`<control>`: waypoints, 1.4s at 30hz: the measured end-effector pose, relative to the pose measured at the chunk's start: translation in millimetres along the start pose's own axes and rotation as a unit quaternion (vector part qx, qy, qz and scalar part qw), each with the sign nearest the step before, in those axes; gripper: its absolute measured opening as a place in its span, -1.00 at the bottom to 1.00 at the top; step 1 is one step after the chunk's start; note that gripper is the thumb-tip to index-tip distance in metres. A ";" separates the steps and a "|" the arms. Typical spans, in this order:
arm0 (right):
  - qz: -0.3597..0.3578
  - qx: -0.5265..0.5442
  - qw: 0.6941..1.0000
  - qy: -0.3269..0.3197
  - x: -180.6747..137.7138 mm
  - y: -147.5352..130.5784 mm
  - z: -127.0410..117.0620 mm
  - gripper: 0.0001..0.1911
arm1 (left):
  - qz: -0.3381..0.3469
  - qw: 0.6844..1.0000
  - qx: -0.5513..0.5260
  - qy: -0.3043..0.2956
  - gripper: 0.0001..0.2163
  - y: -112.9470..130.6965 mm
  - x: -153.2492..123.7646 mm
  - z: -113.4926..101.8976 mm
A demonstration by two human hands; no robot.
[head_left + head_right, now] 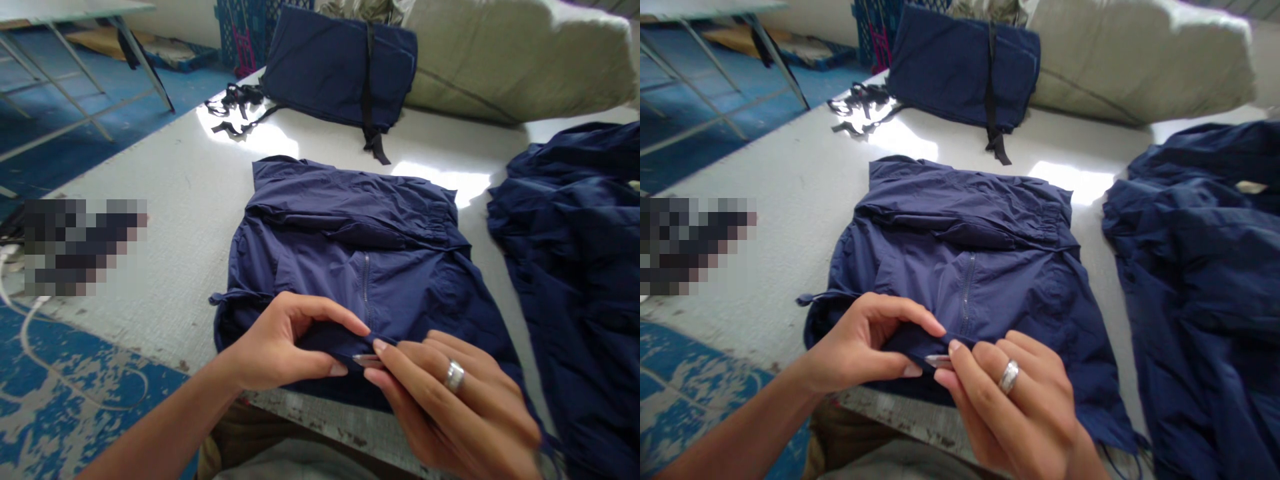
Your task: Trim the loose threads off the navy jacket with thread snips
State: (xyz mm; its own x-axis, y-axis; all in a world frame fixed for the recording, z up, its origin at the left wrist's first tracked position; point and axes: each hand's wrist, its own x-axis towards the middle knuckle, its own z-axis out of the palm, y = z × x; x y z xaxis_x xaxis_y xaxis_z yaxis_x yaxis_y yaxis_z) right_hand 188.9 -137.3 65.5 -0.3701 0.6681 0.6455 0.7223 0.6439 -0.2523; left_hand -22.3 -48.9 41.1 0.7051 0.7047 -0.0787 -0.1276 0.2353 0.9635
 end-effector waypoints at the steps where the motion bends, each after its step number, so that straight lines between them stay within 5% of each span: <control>1: -0.002 -0.001 1.000 0.001 -0.5 0.0 0.0 -0.81 | 0.001 1.000 -0.001 -0.001 -0.67 0.1 0.2 0.0; 42: 0.039 -0.002 0.999 0.015 0.3 -1.5 0.6 -0.82 | 0.005 1.000 -0.005 -0.004 -0.67 -2.3 0.0 -0.5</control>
State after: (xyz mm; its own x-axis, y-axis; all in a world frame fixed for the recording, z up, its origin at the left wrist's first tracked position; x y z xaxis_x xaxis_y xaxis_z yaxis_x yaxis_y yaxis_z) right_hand 187.4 -137.9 65.7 -0.2951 0.7037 0.6463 0.7508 0.5891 -0.2986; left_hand -22.4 -49.1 38.8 0.7093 0.7016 -0.0680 -0.1412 0.2360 0.9614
